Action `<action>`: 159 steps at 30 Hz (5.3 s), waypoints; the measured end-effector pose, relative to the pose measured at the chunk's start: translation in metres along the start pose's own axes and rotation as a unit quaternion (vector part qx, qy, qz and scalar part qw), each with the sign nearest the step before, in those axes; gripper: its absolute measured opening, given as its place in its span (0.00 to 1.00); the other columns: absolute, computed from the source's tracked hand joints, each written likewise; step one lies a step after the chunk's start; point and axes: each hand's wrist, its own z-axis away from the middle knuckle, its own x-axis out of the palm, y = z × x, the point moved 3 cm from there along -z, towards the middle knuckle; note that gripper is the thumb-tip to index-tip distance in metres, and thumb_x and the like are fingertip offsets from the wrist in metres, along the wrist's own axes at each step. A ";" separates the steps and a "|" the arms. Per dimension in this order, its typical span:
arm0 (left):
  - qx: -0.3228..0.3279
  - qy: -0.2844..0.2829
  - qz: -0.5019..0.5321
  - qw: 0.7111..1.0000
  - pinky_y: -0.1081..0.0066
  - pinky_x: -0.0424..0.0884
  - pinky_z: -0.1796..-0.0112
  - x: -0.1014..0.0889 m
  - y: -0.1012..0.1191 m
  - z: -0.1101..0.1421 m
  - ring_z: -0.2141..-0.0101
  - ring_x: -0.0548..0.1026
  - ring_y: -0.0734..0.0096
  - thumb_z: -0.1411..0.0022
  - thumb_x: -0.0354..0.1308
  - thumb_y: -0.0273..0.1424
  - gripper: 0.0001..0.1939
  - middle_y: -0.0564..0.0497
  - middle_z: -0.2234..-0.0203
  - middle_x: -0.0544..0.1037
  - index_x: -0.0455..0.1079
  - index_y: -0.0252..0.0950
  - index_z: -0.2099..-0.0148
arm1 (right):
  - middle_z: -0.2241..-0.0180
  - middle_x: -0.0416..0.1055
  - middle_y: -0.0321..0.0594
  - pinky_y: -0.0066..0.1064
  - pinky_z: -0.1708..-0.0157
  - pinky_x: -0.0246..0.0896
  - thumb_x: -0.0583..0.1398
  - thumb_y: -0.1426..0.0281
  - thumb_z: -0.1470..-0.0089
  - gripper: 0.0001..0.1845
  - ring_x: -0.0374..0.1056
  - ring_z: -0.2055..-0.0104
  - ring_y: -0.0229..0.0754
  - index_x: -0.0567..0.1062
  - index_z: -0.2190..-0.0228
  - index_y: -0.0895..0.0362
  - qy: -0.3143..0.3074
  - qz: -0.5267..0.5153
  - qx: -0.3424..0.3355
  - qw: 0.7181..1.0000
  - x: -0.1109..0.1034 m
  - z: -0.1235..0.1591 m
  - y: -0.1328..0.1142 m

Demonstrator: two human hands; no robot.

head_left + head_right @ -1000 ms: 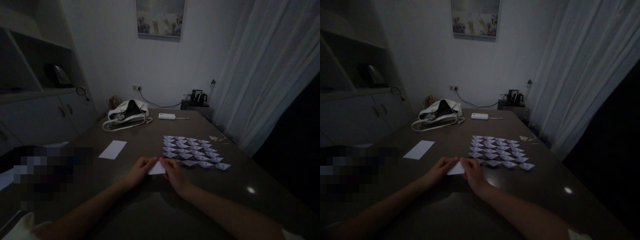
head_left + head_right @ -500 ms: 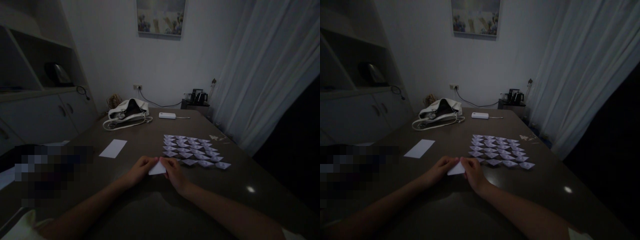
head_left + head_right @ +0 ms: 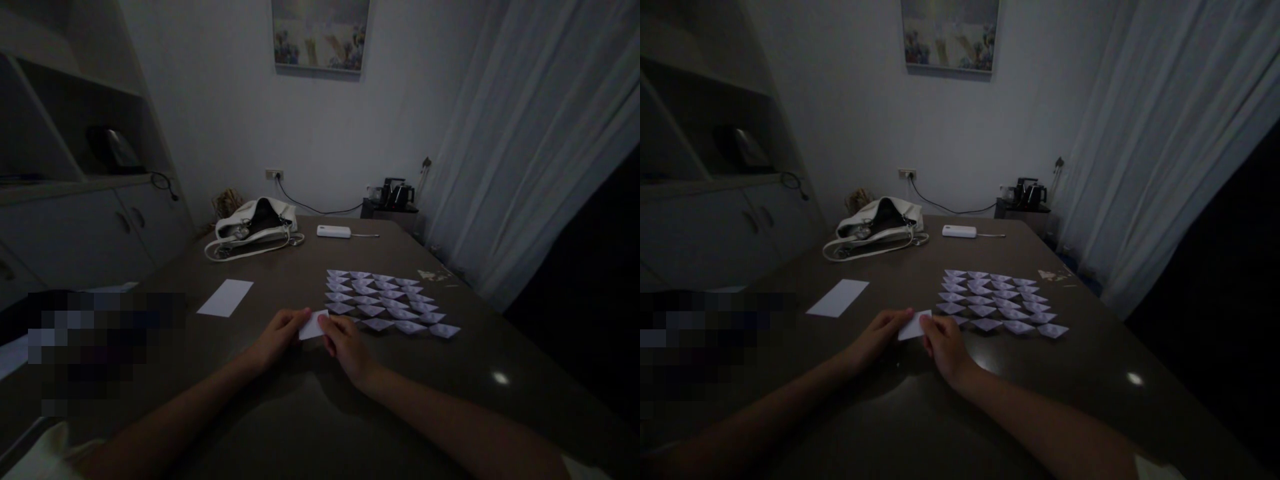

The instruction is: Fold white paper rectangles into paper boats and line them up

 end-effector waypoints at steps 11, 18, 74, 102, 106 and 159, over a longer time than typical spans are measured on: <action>0.002 -0.013 -0.022 1.000 0.76 0.49 0.82 0.000 -0.002 -0.001 0.84 0.56 0.78 0.46 0.50 0.55 0.28 0.58 0.88 0.60 0.63 0.33 0.79 | 0.87 0.53 0.30 0.27 0.84 0.42 0.54 0.49 0.50 0.26 0.49 0.85 0.31 0.61 0.86 0.55 0.007 0.007 -0.006 1.000 -0.001 0.000 0.002; 0.014 -0.048 -0.062 0.997 0.77 0.49 0.81 0.003 0.001 0.000 0.84 0.54 0.79 0.48 0.50 0.56 0.29 0.58 0.88 0.58 0.60 0.34 0.82 | 0.87 0.53 0.30 0.27 0.83 0.42 0.53 0.50 0.49 0.26 0.49 0.85 0.32 0.61 0.86 0.55 0.020 0.002 -0.015 1.000 -0.003 -0.002 0.004; -0.005 -0.133 -0.039 0.990 0.77 0.50 0.81 0.009 0.007 0.010 0.83 0.57 0.77 0.41 0.46 0.53 0.32 0.54 0.86 0.64 0.73 0.29 0.76 | 0.87 0.56 0.31 0.26 0.85 0.44 0.53 0.45 0.51 0.29 0.52 0.84 0.33 0.62 0.85 0.56 -0.019 -0.001 0.029 0.999 0.003 0.002 0.008; -0.002 -0.023 0.024 0.999 0.77 0.49 0.84 0.002 -0.002 -0.001 0.86 0.56 0.79 0.45 0.51 0.54 0.30 0.57 0.89 0.61 0.61 0.33 0.84 | 0.90 0.53 0.30 0.26 0.84 0.43 0.48 0.48 0.44 0.31 0.50 0.87 0.32 0.62 0.88 0.55 -0.049 0.047 -0.034 0.997 0.002 0.002 0.001; -0.008 -0.025 0.016 1.000 0.77 0.50 0.83 0.002 0.000 0.000 0.85 0.57 0.79 0.45 0.51 0.55 0.30 0.56 0.89 0.62 0.62 0.32 0.83 | 0.90 0.52 0.30 0.27 0.84 0.43 0.49 0.48 0.44 0.31 0.50 0.87 0.32 0.62 0.88 0.55 -0.043 0.043 -0.034 0.998 0.002 0.002 0.003; 0.125 -0.149 0.081 0.978 0.72 0.63 0.66 0.011 0.012 0.007 0.68 0.69 0.71 0.37 0.55 0.33 0.14 0.51 0.68 0.72 0.64 0.34 0.51 | 0.91 0.54 0.28 0.25 0.86 0.41 0.49 0.41 0.48 0.33 0.49 0.88 0.30 0.65 0.84 0.57 0.014 -0.029 -0.032 0.999 0.000 -0.003 0.008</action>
